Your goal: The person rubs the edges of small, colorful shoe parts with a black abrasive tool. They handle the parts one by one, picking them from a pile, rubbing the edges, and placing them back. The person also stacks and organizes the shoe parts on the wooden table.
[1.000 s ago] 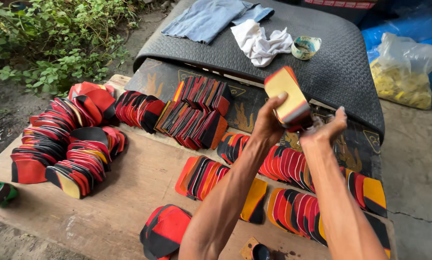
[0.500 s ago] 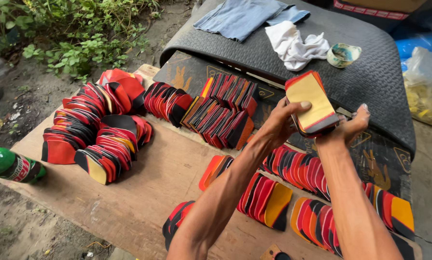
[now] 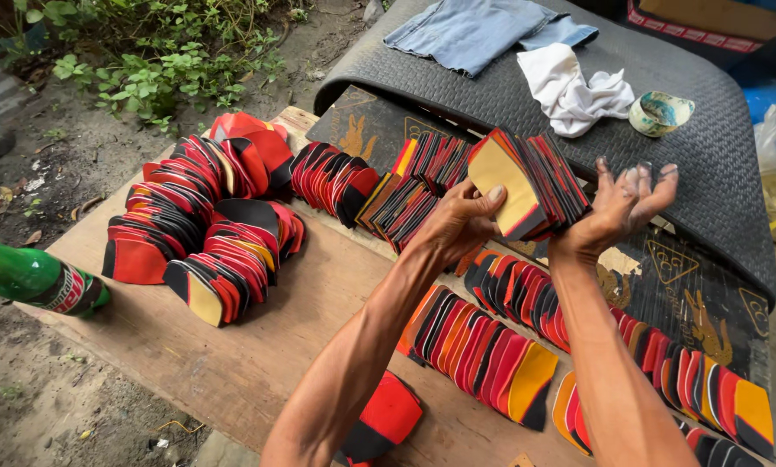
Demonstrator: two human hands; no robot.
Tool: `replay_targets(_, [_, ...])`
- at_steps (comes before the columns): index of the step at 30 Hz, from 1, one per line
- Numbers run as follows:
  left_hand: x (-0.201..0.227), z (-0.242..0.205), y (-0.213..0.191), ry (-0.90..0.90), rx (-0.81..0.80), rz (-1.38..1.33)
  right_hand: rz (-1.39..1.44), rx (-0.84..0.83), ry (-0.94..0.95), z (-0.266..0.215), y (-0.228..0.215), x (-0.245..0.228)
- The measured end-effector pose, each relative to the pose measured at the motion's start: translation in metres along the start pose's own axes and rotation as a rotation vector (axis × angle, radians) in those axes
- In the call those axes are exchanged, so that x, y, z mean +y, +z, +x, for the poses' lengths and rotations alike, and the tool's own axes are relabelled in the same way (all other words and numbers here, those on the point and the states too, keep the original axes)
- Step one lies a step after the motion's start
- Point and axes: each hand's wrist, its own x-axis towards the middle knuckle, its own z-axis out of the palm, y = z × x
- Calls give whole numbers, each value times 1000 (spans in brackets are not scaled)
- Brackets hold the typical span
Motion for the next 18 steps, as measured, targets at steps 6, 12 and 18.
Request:
replay_targets(6, [3, -7, -6, 118, -4, -67, 26, -39, -149, 1, 13, -5])
replay_targets(12, [6, -6, -21, 189, -50, -133, -88, -190, -218, -2, 37, -15])
replay_targets(18, [45, -15, -18, 161, 115, -66, -90, -214, -180, -5, 75, -11])
